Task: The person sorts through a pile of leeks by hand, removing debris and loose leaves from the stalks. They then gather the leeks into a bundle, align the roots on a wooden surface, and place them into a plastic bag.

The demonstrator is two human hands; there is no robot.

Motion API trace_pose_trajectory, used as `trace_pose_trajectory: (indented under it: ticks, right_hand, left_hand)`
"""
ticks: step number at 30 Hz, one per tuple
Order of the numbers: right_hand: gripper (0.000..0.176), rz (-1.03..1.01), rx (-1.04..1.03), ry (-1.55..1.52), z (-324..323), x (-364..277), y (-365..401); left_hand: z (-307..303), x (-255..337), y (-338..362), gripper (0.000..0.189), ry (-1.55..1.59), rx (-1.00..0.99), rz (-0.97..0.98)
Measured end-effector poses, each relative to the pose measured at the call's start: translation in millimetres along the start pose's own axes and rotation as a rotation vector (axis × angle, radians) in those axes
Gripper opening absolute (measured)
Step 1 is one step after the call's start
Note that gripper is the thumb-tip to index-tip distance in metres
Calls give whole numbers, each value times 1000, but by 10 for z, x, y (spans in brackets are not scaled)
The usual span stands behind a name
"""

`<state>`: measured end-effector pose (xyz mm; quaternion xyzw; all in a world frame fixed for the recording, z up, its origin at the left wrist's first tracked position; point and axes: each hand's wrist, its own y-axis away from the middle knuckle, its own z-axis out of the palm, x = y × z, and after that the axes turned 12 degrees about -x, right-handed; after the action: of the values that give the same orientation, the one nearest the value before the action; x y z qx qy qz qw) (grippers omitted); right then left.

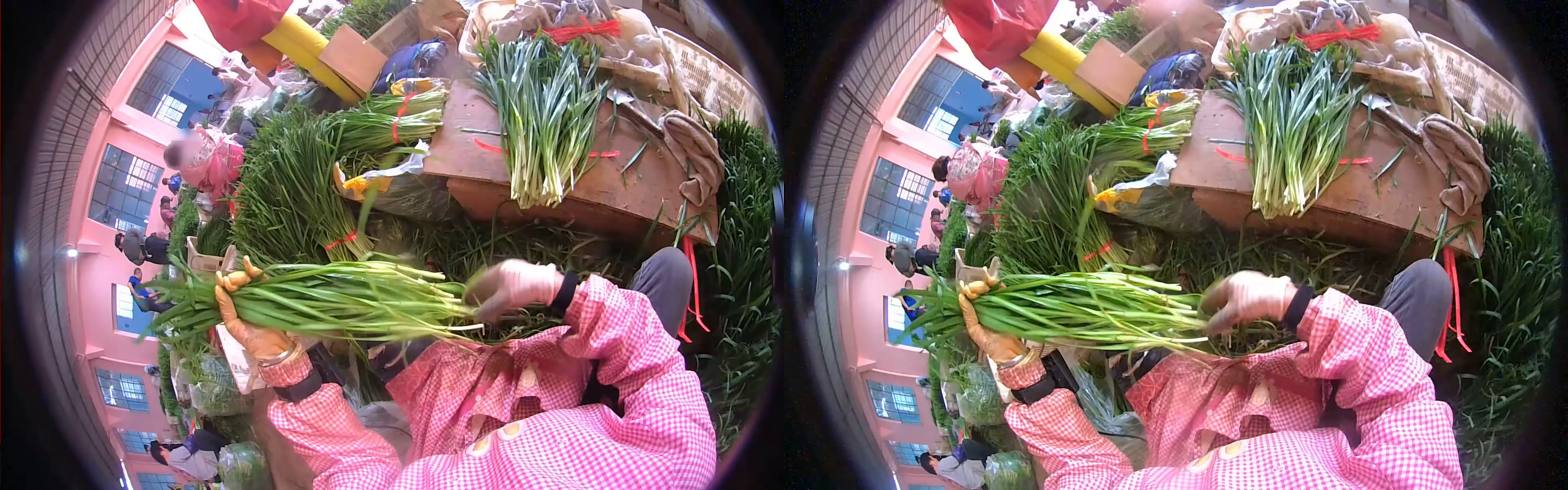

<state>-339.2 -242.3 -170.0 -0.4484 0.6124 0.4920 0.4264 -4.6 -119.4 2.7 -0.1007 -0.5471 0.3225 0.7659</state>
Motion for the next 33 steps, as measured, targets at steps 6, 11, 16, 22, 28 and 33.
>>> trace_pose_trajectory:
  ticks: [6,11,16,22,28,33]
  right_hand:
    - [85,-99,210,-17,-73,-334,107]
    - [72,-304,236,-73,238,-553,-419]
    - [30,-498,307,-1064,507,-880,-639]
    - [4,-560,683,-1394,157,-300,-558]
    - [6,-231,671,-950,-100,371,41]
    - [21,507,507,221,-24,1162,150]
  left_hand:
    - [184,4,153,16,82,-55,-8]
    - [197,-146,184,20,158,-206,3]
    - [376,-129,263,20,162,-178,16]
    - [141,16,610,29,40,-81,-110]
    - [-642,20,1051,28,393,224,20]
    - [-935,31,1205,27,694,140,58]
